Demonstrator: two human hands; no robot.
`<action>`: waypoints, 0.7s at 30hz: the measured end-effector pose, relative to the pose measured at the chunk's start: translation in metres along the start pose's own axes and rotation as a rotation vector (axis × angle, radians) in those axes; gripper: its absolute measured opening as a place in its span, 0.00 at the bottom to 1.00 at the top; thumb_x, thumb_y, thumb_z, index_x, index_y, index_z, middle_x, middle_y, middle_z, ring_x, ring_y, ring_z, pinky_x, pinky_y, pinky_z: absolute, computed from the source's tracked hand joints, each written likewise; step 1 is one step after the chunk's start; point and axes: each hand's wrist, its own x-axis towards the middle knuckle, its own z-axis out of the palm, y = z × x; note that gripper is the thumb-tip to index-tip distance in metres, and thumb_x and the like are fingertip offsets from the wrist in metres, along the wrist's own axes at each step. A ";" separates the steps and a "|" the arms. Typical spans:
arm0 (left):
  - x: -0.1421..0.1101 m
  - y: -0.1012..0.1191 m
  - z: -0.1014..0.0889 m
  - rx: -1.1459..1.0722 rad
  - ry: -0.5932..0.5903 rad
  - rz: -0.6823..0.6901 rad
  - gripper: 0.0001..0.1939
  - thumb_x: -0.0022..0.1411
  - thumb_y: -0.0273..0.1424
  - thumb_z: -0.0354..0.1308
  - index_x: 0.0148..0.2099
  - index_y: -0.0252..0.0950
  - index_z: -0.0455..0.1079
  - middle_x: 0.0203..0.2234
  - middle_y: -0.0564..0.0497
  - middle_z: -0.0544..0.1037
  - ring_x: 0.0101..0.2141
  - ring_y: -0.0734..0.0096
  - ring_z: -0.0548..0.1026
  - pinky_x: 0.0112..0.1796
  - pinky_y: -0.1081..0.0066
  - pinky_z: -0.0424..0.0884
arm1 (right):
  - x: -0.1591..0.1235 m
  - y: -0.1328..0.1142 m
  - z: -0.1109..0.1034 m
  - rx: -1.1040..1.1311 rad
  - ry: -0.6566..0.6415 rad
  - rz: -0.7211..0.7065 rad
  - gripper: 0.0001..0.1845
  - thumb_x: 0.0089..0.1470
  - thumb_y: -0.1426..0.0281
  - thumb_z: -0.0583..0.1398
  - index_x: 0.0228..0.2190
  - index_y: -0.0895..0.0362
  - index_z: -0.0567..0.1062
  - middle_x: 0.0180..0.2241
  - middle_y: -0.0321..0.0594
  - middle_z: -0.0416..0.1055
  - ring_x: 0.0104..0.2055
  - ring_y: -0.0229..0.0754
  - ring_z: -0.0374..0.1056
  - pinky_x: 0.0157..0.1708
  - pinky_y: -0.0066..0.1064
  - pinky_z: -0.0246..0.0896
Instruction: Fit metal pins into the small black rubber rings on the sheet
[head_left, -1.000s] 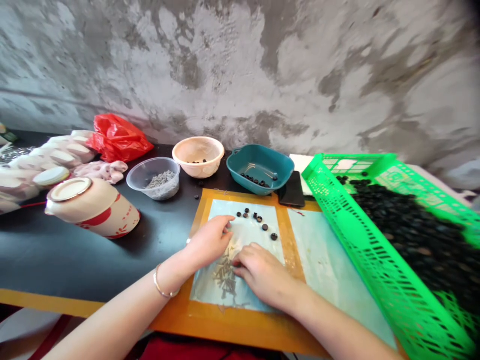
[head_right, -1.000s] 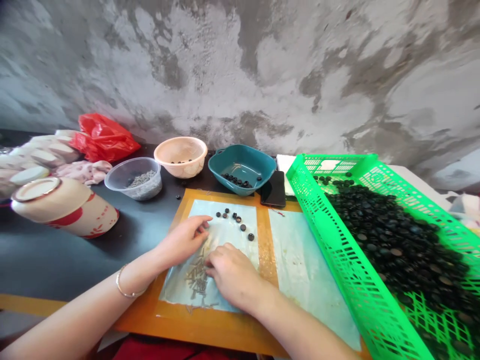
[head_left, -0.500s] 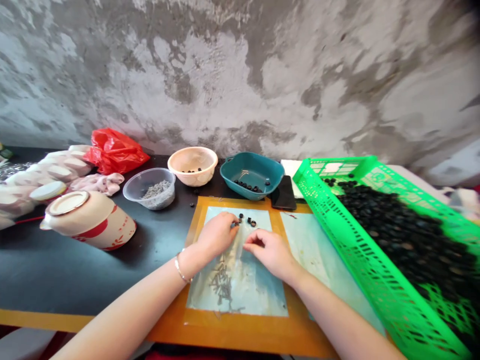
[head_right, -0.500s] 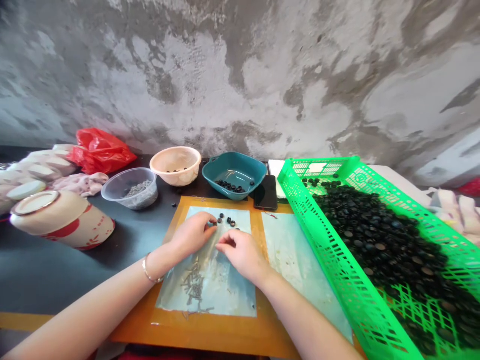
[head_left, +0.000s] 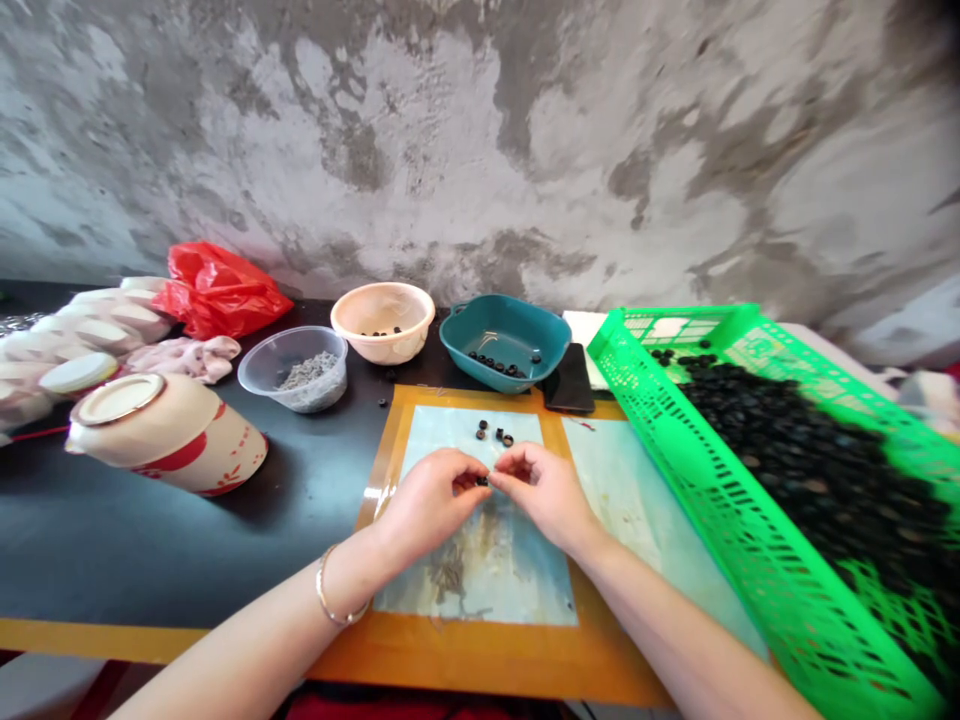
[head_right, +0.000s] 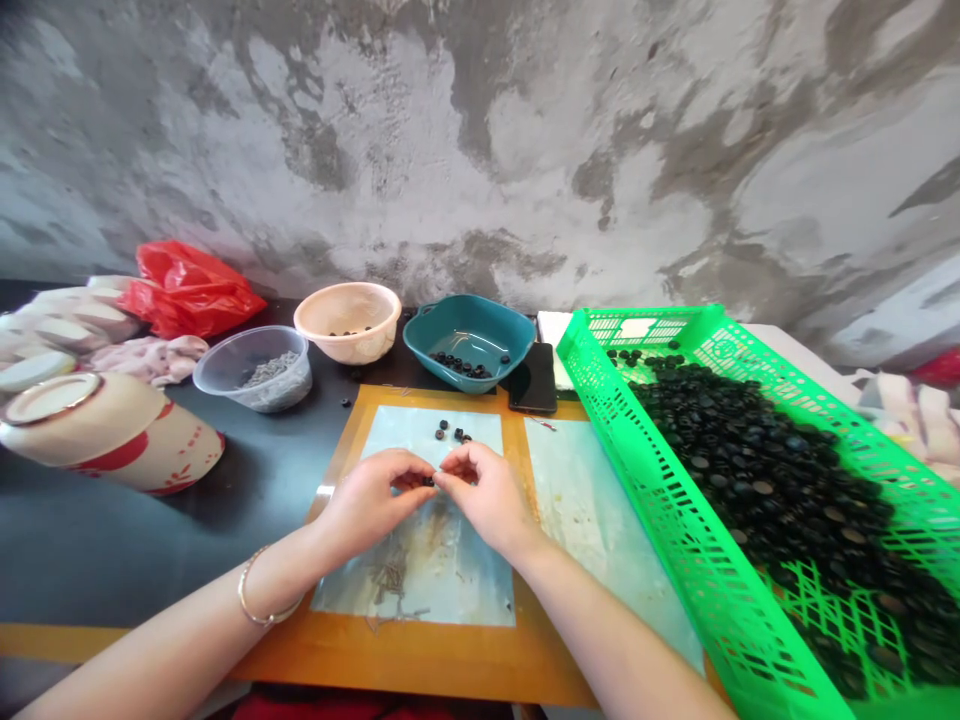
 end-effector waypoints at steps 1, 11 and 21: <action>0.000 0.000 0.000 0.012 0.003 0.004 0.04 0.56 0.25 0.61 0.35 0.37 0.76 0.30 0.51 0.79 0.31 0.68 0.76 0.34 0.71 0.73 | -0.001 0.000 0.000 -0.027 0.003 -0.014 0.08 0.50 0.66 0.65 0.30 0.57 0.73 0.28 0.37 0.74 0.31 0.41 0.70 0.34 0.33 0.66; -0.006 0.001 0.005 0.177 0.110 0.053 0.05 0.57 0.26 0.62 0.38 0.39 0.76 0.31 0.52 0.82 0.33 0.65 0.78 0.36 0.69 0.73 | -0.012 0.005 0.002 -0.350 0.072 -0.375 0.13 0.57 0.72 0.60 0.45 0.52 0.76 0.36 0.41 0.77 0.38 0.45 0.72 0.42 0.38 0.68; -0.007 -0.005 0.007 0.043 0.182 0.259 0.04 0.58 0.24 0.62 0.34 0.36 0.78 0.31 0.48 0.82 0.33 0.65 0.78 0.38 0.68 0.74 | -0.012 0.000 -0.002 -0.359 0.035 -0.395 0.17 0.58 0.73 0.59 0.48 0.52 0.75 0.33 0.41 0.78 0.36 0.45 0.73 0.40 0.39 0.68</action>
